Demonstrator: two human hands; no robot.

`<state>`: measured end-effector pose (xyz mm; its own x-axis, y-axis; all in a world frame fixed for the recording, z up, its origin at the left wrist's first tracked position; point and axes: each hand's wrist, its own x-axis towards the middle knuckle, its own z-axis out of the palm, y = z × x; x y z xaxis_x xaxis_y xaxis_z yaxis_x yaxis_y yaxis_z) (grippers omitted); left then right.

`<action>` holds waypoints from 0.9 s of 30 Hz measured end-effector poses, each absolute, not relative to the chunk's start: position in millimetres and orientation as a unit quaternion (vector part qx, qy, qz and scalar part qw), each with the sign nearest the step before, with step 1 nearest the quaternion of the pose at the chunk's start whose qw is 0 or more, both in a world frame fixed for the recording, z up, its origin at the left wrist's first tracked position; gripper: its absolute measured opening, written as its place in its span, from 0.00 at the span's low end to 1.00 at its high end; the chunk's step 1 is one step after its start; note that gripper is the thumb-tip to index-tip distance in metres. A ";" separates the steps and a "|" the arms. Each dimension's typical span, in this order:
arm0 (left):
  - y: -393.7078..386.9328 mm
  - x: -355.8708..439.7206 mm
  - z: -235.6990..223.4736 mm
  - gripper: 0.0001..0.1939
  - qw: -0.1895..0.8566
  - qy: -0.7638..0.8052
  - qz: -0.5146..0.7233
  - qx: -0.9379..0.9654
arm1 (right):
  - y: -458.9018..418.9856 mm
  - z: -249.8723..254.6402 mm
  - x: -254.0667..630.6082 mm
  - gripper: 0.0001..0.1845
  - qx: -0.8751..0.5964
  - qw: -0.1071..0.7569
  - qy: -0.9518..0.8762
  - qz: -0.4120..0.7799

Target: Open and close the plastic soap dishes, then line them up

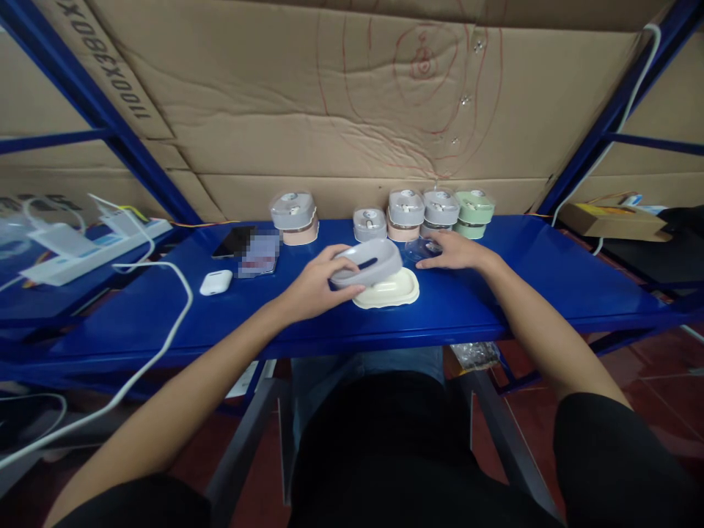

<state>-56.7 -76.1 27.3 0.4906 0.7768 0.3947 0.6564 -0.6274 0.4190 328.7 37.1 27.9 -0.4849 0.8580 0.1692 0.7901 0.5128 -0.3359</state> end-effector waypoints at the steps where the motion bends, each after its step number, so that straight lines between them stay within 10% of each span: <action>1: -79.1 -48.0 27.5 0.20 0.122 0.403 0.270 0.866 | 35.8 29.5 328.2 0.48 -0.480 0.165 -0.855 0.107; 24: -85.9 -15.7 27.8 0.32 0.032 0.337 0.116 0.934 | -7.1 49.5 287.4 0.53 -0.365 0.325 -0.868 0.090; 27: -84.0 -16.6 22.7 0.45 0.092 0.349 0.152 0.920 | -8.0 49.9 287.0 0.53 -0.342 0.320 -0.878 0.100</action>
